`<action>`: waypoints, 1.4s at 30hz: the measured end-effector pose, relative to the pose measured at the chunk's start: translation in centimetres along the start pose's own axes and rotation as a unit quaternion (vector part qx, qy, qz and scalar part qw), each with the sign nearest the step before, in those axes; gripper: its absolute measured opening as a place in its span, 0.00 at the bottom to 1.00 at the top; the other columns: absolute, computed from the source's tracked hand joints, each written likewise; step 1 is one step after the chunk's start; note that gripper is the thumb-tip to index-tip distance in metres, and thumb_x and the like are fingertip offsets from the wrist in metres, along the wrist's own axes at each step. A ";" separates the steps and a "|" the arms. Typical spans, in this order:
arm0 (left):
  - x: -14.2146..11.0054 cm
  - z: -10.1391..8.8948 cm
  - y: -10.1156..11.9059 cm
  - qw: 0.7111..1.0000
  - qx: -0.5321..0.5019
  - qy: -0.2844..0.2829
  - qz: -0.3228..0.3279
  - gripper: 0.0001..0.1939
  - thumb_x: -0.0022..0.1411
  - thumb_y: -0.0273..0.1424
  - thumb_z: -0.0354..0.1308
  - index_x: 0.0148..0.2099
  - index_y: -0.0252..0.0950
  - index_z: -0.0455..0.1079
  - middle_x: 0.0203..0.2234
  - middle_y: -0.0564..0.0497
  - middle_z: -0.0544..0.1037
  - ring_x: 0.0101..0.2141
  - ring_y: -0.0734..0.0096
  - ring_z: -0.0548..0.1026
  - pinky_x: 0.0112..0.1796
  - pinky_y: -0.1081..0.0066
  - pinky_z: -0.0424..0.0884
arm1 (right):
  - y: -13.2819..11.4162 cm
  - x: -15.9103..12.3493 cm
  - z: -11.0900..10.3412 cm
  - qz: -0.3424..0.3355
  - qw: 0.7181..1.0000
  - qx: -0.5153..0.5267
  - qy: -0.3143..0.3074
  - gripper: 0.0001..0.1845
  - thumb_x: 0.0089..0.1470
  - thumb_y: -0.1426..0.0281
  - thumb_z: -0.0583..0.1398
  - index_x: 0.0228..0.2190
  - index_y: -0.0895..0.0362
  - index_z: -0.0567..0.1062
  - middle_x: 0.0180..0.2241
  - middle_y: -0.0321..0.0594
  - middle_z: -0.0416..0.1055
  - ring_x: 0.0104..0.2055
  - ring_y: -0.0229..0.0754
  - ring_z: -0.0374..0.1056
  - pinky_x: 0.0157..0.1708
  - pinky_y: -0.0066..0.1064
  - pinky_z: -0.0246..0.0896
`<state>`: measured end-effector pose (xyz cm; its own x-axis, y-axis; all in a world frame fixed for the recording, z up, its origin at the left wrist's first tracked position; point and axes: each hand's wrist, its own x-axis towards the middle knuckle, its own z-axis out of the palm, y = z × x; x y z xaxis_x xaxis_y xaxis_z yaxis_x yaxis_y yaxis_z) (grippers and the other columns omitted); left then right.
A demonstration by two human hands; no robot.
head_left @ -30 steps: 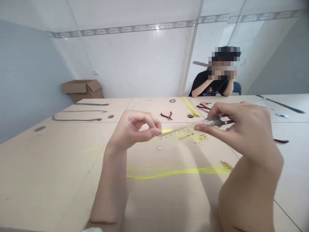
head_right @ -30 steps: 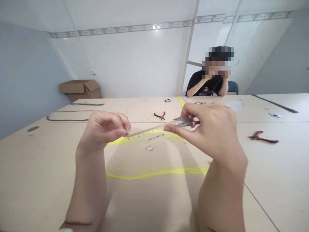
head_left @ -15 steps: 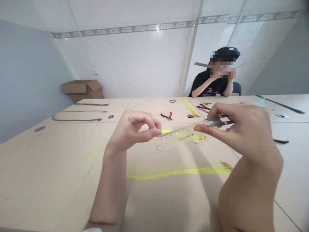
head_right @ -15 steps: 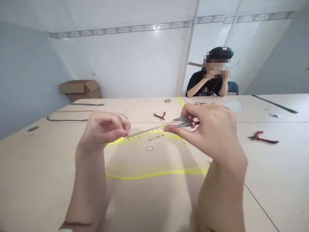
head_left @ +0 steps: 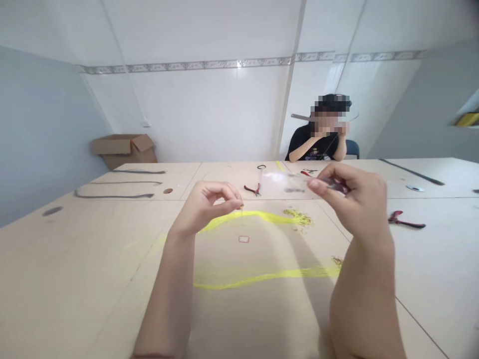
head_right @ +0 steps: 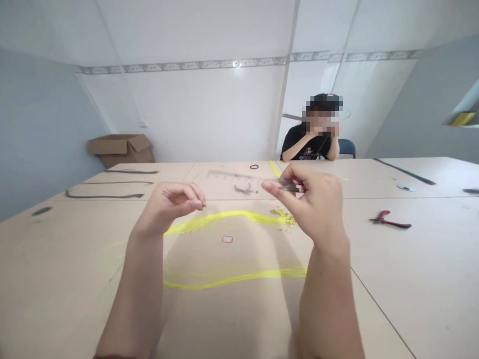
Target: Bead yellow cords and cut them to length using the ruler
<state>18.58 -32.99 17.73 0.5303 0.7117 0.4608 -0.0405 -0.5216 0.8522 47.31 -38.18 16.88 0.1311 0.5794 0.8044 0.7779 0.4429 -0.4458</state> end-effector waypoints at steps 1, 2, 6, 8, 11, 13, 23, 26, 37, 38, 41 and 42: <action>0.1 -0.1 0.0 1.000 0.008 -0.007 -0.014 0.09 0.61 0.30 0.68 0.28 0.36 0.77 0.29 0.50 0.80 0.32 0.75 0.76 0.34 0.74 0.70 | 0.2 0.2 0.0 0.023 0.999 0.036 0.005 0.27 0.57 0.47 0.62 0.22 0.55 0.69 0.18 0.31 0.57 0.22 0.35 0.51 0.26 0.32 0.44; 0.1 -0.1 0.0 0.999 0.016 -0.015 -0.025 0.09 0.61 0.32 0.68 0.28 0.36 0.78 0.30 0.50 0.80 0.32 0.75 0.76 0.35 0.74 0.70 | 0.4 0.3 0.1 0.044 0.996 0.074 -0.004 0.26 0.59 0.49 0.61 0.21 0.55 0.68 0.18 0.31 0.58 0.23 0.35 0.52 0.26 0.32 0.44; 0.2 0.1 0.2 0.997 0.054 -0.027 -0.045 0.10 0.62 0.36 0.67 0.31 0.36 0.78 0.32 0.49 0.79 0.34 0.73 0.74 0.35 0.73 0.69 | 0.5 0.3 1.4 0.088 0.948 0.271 -0.144 0.22 0.65 0.54 0.58 0.24 0.55 0.68 0.19 0.31 0.61 0.23 0.36 0.56 0.28 0.31 0.50; 0.4 0.3 0.3 0.997 0.064 -0.024 -0.046 0.12 0.63 0.38 0.65 0.31 0.35 0.76 0.31 0.49 0.77 0.33 0.73 0.72 0.35 0.73 0.68 | -0.1 -0.3 2.6 0.091 0.915 0.331 -0.210 0.19 0.65 0.55 0.58 0.28 0.55 0.70 0.20 0.31 0.61 0.23 0.36 0.57 0.27 0.30 0.52; 0.7 0.5 0.2 0.997 0.064 -0.024 -0.036 0.14 0.63 0.40 0.65 0.31 0.35 0.75 0.28 0.51 0.75 0.30 0.74 0.70 0.35 0.73 0.69 | -1.7 -1.7 4.4 0.075 0.907 0.321 -0.263 0.14 0.64 0.57 0.58 0.34 0.54 0.73 0.21 0.30 0.60 0.23 0.36 0.56 0.25 0.28 0.49; 0.8 0.5 0.1 0.997 0.060 -0.033 -0.024 0.15 0.63 0.41 0.64 0.31 0.35 0.74 0.27 0.52 0.74 0.29 0.75 0.69 0.34 0.74 0.68 | -2.9 -2.6 5.3 0.039 0.927 0.273 -0.256 0.11 0.64 0.59 0.58 0.38 0.54 0.73 0.19 0.28 0.57 0.22 0.35 0.52 0.25 0.28 0.47; 0.2 0.4 0.6 0.995 0.084 -0.052 -0.016 0.15 0.65 0.42 0.63 0.32 0.34 0.75 0.28 0.52 0.74 0.31 0.75 0.69 0.35 0.74 0.65 | -6.1 -3.6 5.5 -0.045 0.967 0.136 -0.208 0.06 0.66 0.62 0.53 0.39 0.49 0.68 0.18 0.27 0.63 0.21 0.37 0.57 0.26 0.29 0.46; 0.2 0.5 0.6 0.993 0.094 -0.065 -0.015 0.16 0.65 0.42 0.62 0.32 0.34 0.76 0.28 0.52 0.75 0.32 0.74 0.70 0.36 0.74 0.64 | -6.7 -3.6 4.8 -0.038 0.964 0.132 -0.228 0.08 0.67 0.61 0.52 0.36 0.48 0.66 0.18 0.27 0.62 0.22 0.40 0.55 0.26 0.31 0.48; 0.4 0.8 -0.1 0.991 0.100 -0.088 -0.010 0.16 0.66 0.42 0.61 0.32 0.35 0.74 0.28 0.52 0.74 0.33 0.73 0.70 0.37 0.73 0.64 | -6.1 -4.1 5.2 -0.042 0.967 0.138 -0.210 0.04 0.62 0.63 0.52 0.33 0.46 0.64 0.21 0.30 0.64 0.22 0.43 0.56 0.28 0.35 0.54; 0.5 0.9 -0.2 0.991 0.099 -0.089 -0.009 0.16 0.66 0.42 0.61 0.32 0.35 0.74 0.28 0.52 0.74 0.32 0.73 0.70 0.37 0.73 0.64 | -6.2 -4.1 5.3 -0.042 0.968 0.137 -0.205 0.04 0.61 0.63 0.53 0.32 0.46 0.64 0.21 0.30 0.65 0.22 0.43 0.56 0.28 0.36 0.55; 0.9 1.0 -0.6 0.993 0.095 -0.073 -0.016 0.17 0.65 0.43 0.61 0.32 0.34 0.73 0.27 0.52 0.72 0.31 0.73 0.69 0.35 0.73 0.64 | -6.0 -4.1 5.3 -0.035 0.972 0.129 -0.193 0.05 0.61 0.62 0.53 0.32 0.46 0.63 0.21 0.31 0.66 0.23 0.44 0.58 0.28 0.38 0.56; 1.0 1.1 -0.7 0.994 0.091 -0.059 -0.020 0.17 0.64 0.44 0.62 0.32 0.34 0.73 0.27 0.52 0.72 0.30 0.74 0.68 0.34 0.73 0.64 | -5.5 -4.0 5.2 -0.022 0.974 0.119 -0.191 0.07 0.62 0.60 0.53 0.32 0.46 0.64 0.22 0.31 0.67 0.24 0.44 0.59 0.28 0.37 0.57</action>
<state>20.03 -32.40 17.28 0.6248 0.6786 0.3861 0.1306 -0.5784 0.8053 39.33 -39.30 14.06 -0.1724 0.7489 0.6399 0.6073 0.5923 -0.5295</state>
